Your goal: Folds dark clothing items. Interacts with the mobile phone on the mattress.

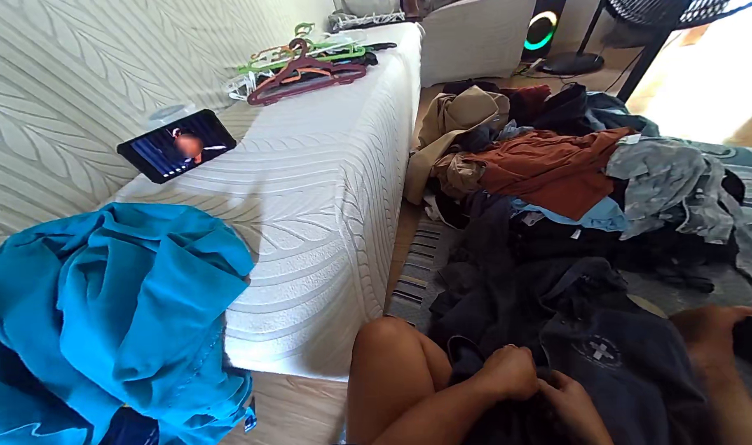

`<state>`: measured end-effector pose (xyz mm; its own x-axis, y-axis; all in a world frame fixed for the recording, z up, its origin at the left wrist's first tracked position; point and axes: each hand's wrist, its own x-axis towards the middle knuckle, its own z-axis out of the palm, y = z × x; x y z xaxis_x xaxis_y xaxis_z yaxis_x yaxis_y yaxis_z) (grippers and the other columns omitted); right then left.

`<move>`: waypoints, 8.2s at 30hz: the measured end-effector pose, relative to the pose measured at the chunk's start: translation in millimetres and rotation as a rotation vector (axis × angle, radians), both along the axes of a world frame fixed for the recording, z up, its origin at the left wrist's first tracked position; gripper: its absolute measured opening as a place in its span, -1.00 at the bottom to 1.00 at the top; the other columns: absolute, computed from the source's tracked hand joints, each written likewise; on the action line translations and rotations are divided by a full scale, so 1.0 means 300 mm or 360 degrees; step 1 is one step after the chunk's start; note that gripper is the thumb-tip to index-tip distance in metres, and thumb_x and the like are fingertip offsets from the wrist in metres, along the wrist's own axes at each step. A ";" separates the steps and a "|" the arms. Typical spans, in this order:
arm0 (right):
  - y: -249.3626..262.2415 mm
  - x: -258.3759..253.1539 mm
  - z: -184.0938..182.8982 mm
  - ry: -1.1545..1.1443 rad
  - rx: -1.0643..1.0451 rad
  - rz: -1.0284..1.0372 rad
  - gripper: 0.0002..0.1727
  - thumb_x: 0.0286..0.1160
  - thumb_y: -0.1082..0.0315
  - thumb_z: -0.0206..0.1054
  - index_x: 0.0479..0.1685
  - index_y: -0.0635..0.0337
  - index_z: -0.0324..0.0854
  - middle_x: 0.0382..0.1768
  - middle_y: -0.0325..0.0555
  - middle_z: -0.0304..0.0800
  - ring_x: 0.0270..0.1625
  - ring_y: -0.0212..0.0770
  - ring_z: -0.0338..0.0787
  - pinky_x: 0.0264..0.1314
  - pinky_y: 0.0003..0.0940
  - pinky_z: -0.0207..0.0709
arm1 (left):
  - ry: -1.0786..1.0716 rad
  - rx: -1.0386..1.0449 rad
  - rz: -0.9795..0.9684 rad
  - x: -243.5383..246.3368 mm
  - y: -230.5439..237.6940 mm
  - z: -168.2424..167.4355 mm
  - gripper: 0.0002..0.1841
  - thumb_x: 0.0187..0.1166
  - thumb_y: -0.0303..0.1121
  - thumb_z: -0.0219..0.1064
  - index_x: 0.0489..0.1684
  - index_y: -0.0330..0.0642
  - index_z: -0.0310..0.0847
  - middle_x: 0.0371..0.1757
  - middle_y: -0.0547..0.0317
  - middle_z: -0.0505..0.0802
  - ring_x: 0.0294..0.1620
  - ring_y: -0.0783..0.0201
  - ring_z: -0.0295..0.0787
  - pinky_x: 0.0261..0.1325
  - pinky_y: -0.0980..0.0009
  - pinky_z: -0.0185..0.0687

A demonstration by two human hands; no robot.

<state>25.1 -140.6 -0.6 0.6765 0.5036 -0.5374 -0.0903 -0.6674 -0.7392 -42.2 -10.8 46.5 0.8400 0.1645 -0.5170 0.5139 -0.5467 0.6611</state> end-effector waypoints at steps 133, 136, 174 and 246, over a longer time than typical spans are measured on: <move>-0.035 -0.029 -0.038 0.0087 0.0603 -0.0265 -0.98 0.51 0.62 0.25 -0.19 0.41 0.56 -0.52 -0.12 0.73 -0.63 -0.32 0.73 -0.51 -0.37 0.73 | -0.0096 -0.0213 0.0329 0.002 0.019 -0.034 -0.70 0.59 -0.36 0.36 -0.01 -0.53 0.67 0.03 -0.36 0.78 0.14 -0.18 0.74 0.24 -0.13 0.59; -0.025 -0.019 -0.023 0.0290 0.0718 -0.0499 -0.89 0.62 0.61 0.17 -0.26 0.31 0.53 -0.61 -0.24 0.70 -0.69 -0.37 0.70 -0.57 -0.43 0.70 | -0.0195 -0.0256 0.0389 0.005 0.011 -0.035 -0.72 0.56 -0.42 0.36 0.02 -0.53 0.63 0.06 -0.36 0.76 0.16 -0.18 0.72 0.26 -0.10 0.58; -0.028 -0.020 -0.047 0.0258 0.0962 -0.0228 -0.76 0.68 0.43 0.14 -0.34 0.22 0.66 -0.55 -0.30 0.74 -0.47 -0.46 0.71 -0.30 -0.46 0.67 | -0.0824 -0.0876 0.1030 0.025 0.063 -0.087 -0.56 0.52 -0.58 0.38 0.35 -0.47 0.40 0.08 -0.15 0.75 -0.03 0.25 0.70 0.10 0.30 0.64; 0.001 -0.137 0.217 -0.0202 0.0053 0.0467 -0.65 0.74 0.34 0.13 0.28 0.39 0.61 0.19 0.31 0.75 0.35 0.19 0.72 0.45 0.14 0.52 | -0.0376 -0.0239 0.0640 -0.256 -0.033 -0.058 -0.78 0.74 -0.37 0.22 0.01 -0.39 0.65 -0.19 -0.04 0.78 -0.11 0.16 0.71 0.09 0.11 0.60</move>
<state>-16.0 -140.3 64.6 0.5603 0.7030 -0.4380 0.1966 -0.6266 -0.7542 -118.8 -20.6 29.2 0.8224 0.4379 -0.3630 0.4914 -0.2255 0.8412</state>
